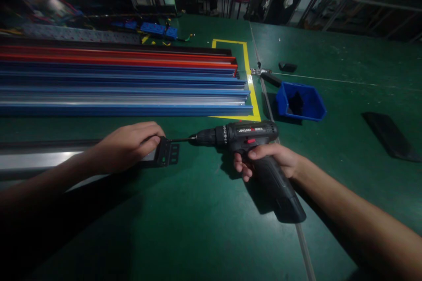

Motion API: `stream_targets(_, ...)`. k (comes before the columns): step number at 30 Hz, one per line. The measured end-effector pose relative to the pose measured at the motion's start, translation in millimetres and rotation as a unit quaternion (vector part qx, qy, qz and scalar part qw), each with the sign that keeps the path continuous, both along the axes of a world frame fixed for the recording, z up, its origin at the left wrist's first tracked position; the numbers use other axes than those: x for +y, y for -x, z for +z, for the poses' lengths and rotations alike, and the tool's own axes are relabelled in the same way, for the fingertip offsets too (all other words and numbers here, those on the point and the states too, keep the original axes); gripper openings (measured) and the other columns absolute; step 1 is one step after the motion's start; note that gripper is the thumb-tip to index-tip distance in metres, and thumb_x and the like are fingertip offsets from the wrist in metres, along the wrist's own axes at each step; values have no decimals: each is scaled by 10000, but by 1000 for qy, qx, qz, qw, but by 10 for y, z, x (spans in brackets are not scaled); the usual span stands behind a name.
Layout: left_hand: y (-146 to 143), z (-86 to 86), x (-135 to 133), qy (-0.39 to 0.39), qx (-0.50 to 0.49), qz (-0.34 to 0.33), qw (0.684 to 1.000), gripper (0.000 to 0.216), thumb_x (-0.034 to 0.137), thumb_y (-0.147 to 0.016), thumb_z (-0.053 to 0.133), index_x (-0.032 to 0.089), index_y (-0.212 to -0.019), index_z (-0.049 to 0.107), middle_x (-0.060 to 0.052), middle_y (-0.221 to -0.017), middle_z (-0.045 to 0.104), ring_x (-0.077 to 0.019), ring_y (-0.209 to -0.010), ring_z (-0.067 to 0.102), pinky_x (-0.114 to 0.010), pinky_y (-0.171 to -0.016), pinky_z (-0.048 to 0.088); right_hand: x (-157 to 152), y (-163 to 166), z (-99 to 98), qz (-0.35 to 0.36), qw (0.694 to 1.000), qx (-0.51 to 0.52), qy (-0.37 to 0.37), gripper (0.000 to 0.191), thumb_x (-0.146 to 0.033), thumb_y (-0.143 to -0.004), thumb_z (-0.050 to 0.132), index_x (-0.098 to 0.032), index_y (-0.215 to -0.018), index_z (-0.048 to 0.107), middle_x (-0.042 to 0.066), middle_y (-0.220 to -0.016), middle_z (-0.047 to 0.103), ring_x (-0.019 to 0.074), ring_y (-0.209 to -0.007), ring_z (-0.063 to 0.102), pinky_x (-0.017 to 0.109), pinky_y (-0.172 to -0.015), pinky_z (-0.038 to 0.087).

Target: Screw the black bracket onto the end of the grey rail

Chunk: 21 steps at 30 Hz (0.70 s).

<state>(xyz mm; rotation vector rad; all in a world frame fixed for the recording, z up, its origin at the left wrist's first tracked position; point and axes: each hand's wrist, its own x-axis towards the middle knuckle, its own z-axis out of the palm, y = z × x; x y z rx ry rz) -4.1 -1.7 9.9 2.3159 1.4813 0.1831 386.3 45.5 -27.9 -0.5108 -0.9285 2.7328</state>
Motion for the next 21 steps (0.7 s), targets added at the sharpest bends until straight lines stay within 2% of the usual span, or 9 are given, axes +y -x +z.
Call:
stream_targets(7,-2,5,-1,7,1,5,1000,314,388,-1035,354,211,-937,593,-46,-932,639,-213,-837,587,-348,-735,407,-22,11,30,-8,1000,-18,-7,275,-255,-945,606,-41,-1073,721,121,-940,705,119,-683,662,293,-785,607)
stream_targets(21,-18,-7,3,29,-1,23,999,301,398,-1023,363,216,-929,584,-43,-947,619,-220,-855,569,-361,-762,397,-46,20,97,-17,999,-40,7,225,-195,-923,643,-5,-1022,714,104,-891,687,89,-648,634,269,-737,594)
